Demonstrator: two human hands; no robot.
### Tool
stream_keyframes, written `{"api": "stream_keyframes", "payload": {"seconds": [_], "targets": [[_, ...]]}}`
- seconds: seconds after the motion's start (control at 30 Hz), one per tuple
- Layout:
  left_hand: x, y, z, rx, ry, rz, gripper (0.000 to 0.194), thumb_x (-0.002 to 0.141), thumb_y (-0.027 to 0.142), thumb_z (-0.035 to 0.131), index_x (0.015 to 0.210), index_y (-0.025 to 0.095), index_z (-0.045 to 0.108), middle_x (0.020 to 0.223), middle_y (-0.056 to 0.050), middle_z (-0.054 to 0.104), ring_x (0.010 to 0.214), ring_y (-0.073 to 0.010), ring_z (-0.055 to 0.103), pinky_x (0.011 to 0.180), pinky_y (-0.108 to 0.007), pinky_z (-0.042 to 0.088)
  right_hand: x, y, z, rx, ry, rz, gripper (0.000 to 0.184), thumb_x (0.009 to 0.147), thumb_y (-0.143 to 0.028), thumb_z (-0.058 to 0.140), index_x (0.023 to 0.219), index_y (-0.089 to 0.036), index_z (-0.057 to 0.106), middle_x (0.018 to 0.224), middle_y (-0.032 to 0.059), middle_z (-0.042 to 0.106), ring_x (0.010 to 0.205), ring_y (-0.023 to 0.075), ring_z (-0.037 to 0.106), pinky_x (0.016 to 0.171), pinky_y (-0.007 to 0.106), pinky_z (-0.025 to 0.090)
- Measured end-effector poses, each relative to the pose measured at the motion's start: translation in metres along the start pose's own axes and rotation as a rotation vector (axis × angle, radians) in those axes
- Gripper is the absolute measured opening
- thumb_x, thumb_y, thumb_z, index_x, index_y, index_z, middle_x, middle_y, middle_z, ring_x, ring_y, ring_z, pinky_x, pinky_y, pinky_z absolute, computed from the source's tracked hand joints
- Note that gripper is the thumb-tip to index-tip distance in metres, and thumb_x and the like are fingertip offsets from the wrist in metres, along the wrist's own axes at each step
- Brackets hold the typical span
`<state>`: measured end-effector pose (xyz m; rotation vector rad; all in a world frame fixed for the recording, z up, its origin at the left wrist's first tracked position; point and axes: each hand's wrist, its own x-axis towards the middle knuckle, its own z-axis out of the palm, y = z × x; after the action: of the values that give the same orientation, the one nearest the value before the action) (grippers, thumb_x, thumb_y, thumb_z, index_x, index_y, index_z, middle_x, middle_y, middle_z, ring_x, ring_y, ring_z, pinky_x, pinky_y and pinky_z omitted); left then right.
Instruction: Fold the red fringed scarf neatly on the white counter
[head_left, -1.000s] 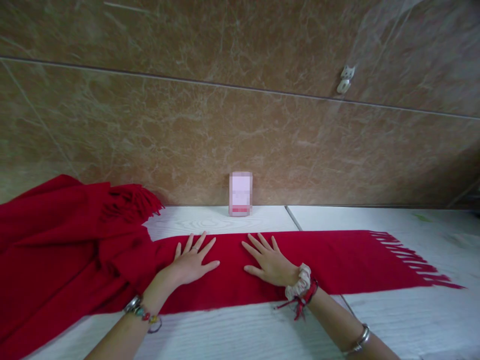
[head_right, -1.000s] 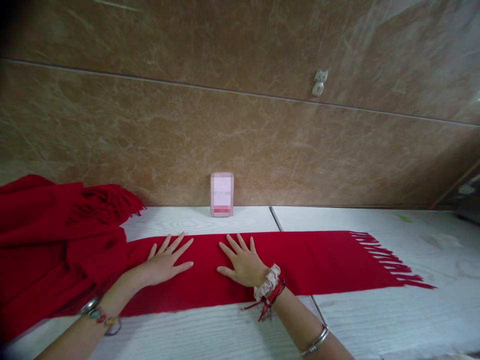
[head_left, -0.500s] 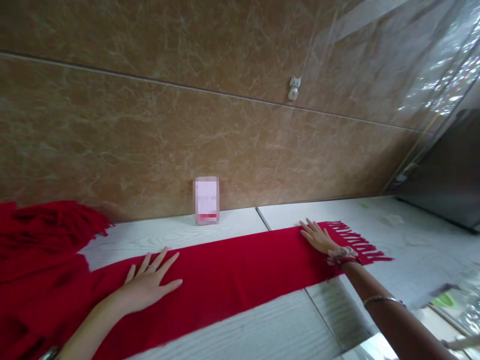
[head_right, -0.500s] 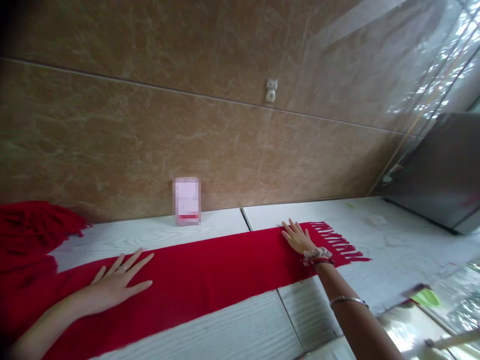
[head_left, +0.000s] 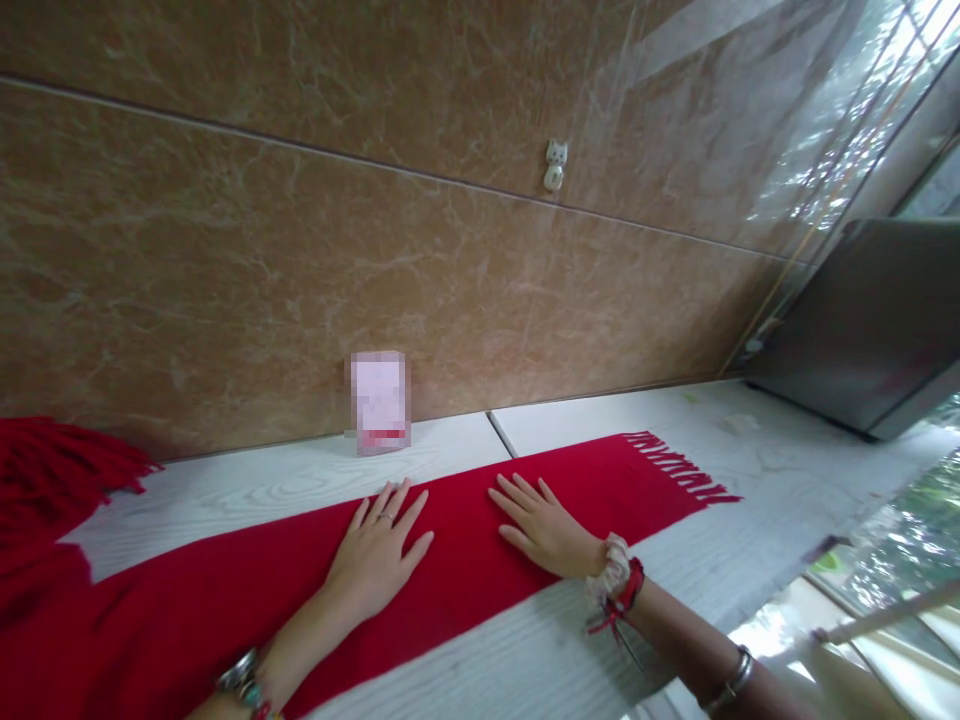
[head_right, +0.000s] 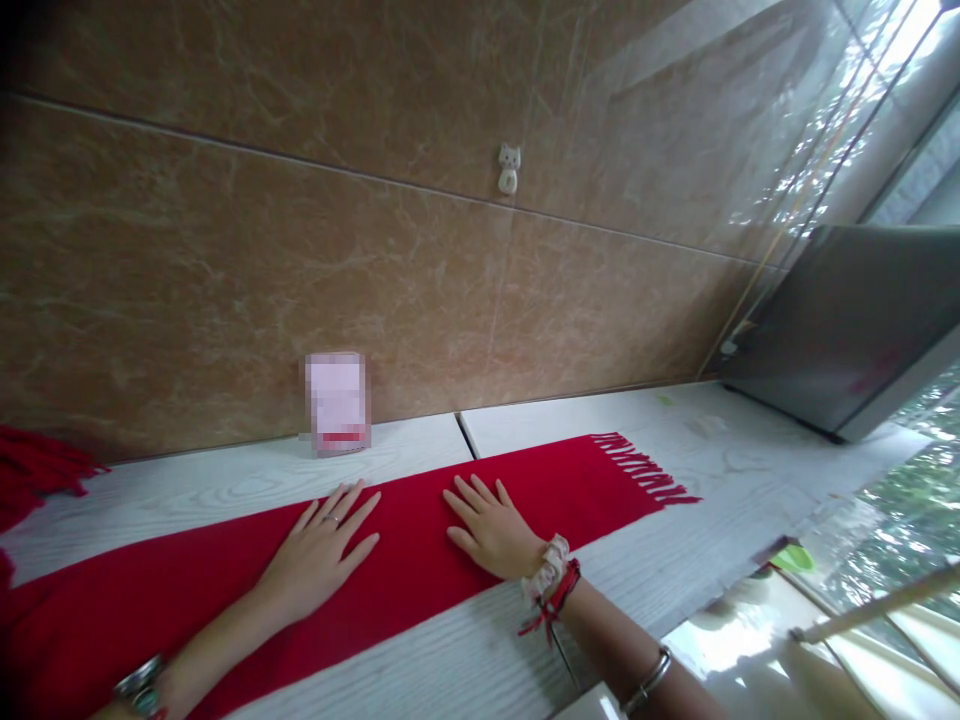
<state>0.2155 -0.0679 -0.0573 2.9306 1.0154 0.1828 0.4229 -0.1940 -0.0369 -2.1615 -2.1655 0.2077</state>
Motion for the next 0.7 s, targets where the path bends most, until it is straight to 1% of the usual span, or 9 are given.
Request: {"api": "stream_keyframes", "payload": {"seconds": [0.1, 0.17, 0.23, 0.27, 0.33, 0.4, 0.47, 0.6, 0.7], "targets": [[-0.001, -0.005, 0.0, 0.004, 0.041, 0.022, 0.05, 0.083, 0.045, 0.033, 0.128, 0.024, 0.036, 0.138, -0.007, 0.027, 0.125, -0.0263, 0.024, 0.098, -0.047, 0.025, -0.011, 0.054, -0.005, -0.045, -0.022, 0.177, 0.05, 0.089, -0.041, 0.02, 0.135, -0.022, 0.021, 0.142, 0.0047, 0.014, 0.129, 0.0239, 0.009, 0.1, 0.052, 0.012], [-0.001, -0.005, 0.0, 0.009, 0.038, 0.023, 0.05, 0.082, 0.045, 0.032, 0.128, 0.025, 0.036, 0.137, -0.006, 0.028, 0.125, -0.0259, 0.024, 0.099, -0.046, 0.026, -0.02, 0.093, -0.009, -0.079, -0.032, 0.315, 0.048, 0.089, -0.038, 0.02, 0.135, -0.023, 0.021, 0.142, 0.0044, 0.015, 0.129, 0.023, 0.009, 0.1, 0.052, 0.013], [-0.001, -0.004, 0.0, 0.01, 0.029, 0.022, 0.05, 0.082, 0.045, 0.032, 0.128, 0.025, 0.035, 0.137, -0.006, 0.028, 0.125, -0.0257, 0.024, 0.099, -0.046, 0.025, -0.03, 0.13, -0.013, -0.098, -0.029, 0.489, 0.048, 0.089, -0.036, 0.018, 0.135, -0.022, 0.02, 0.142, 0.0056, 0.016, 0.129, 0.0231, 0.011, 0.1, 0.052, 0.017], [-0.001, -0.004, 0.0, 0.009, 0.028, 0.023, 0.05, 0.082, 0.045, 0.032, 0.128, 0.025, 0.036, 0.137, -0.005, 0.028, 0.125, -0.0257, 0.024, 0.099, -0.045, 0.025, -0.035, 0.145, -0.015, -0.124, -0.024, 0.55, 0.048, 0.089, -0.034, 0.018, 0.135, -0.021, 0.021, 0.142, 0.0064, 0.016, 0.129, 0.0236, 0.012, 0.099, 0.052, 0.019], [-0.002, -0.007, 0.001, 0.011, 0.028, 0.031, 0.05, 0.082, 0.044, 0.032, 0.128, 0.025, 0.036, 0.137, -0.005, 0.028, 0.125, -0.0255, 0.025, 0.099, -0.045, 0.026, -0.041, 0.167, -0.017, -0.184, -0.043, 0.593, 0.045, 0.089, -0.03, 0.02, 0.133, -0.023, 0.027, 0.141, 0.006, 0.02, 0.129, 0.0242, 0.011, 0.097, 0.055, 0.021], [-0.005, -0.014, 0.002, 0.023, 0.033, 0.041, 0.05, 0.082, 0.045, 0.031, 0.128, 0.026, 0.036, 0.137, -0.005, 0.029, 0.124, -0.0252, 0.027, 0.098, -0.044, 0.028, -0.041, 0.174, -0.016, -0.229, -0.064, 0.572, 0.043, 0.088, -0.026, 0.022, 0.13, -0.025, 0.033, 0.141, 0.0047, 0.021, 0.129, 0.0248, 0.009, 0.096, 0.057, 0.021], [-0.01, -0.027, 0.004, 0.044, 0.047, 0.043, 0.05, 0.082, 0.045, 0.031, 0.128, 0.026, 0.035, 0.136, -0.004, 0.031, 0.124, -0.0248, 0.028, 0.097, -0.044, 0.029, -0.037, 0.169, -0.012, -0.232, -0.053, 0.565, 0.042, 0.089, -0.028, 0.021, 0.129, -0.026, 0.034, 0.141, 0.0045, 0.021, 0.129, 0.025, 0.011, 0.095, 0.058, 0.02], [-0.03, -0.065, 0.007, 0.079, 0.064, 0.054, 0.049, 0.083, 0.044, 0.03, 0.129, 0.027, 0.034, 0.136, -0.003, 0.033, 0.124, -0.0229, 0.029, 0.098, -0.042, 0.028, -0.022, 0.143, 0.001, -0.19, 0.026, 0.556, 0.047, 0.089, -0.035, 0.019, 0.133, -0.021, 0.026, 0.141, 0.0085, 0.021, 0.128, 0.0243, 0.014, 0.097, 0.053, 0.021], [-0.05, -0.095, 0.005, 0.088, 0.058, 0.063, 0.049, 0.083, 0.043, 0.03, 0.129, 0.027, 0.033, 0.136, -0.002, 0.033, 0.123, -0.0217, 0.03, 0.099, -0.041, 0.028, -0.012, 0.119, 0.004, -0.202, 0.08, 0.51, 0.047, 0.088, -0.036, 0.021, 0.133, -0.02, 0.027, 0.139, 0.0105, 0.026, 0.128, 0.0257, 0.017, 0.095, 0.056, 0.021]]}}
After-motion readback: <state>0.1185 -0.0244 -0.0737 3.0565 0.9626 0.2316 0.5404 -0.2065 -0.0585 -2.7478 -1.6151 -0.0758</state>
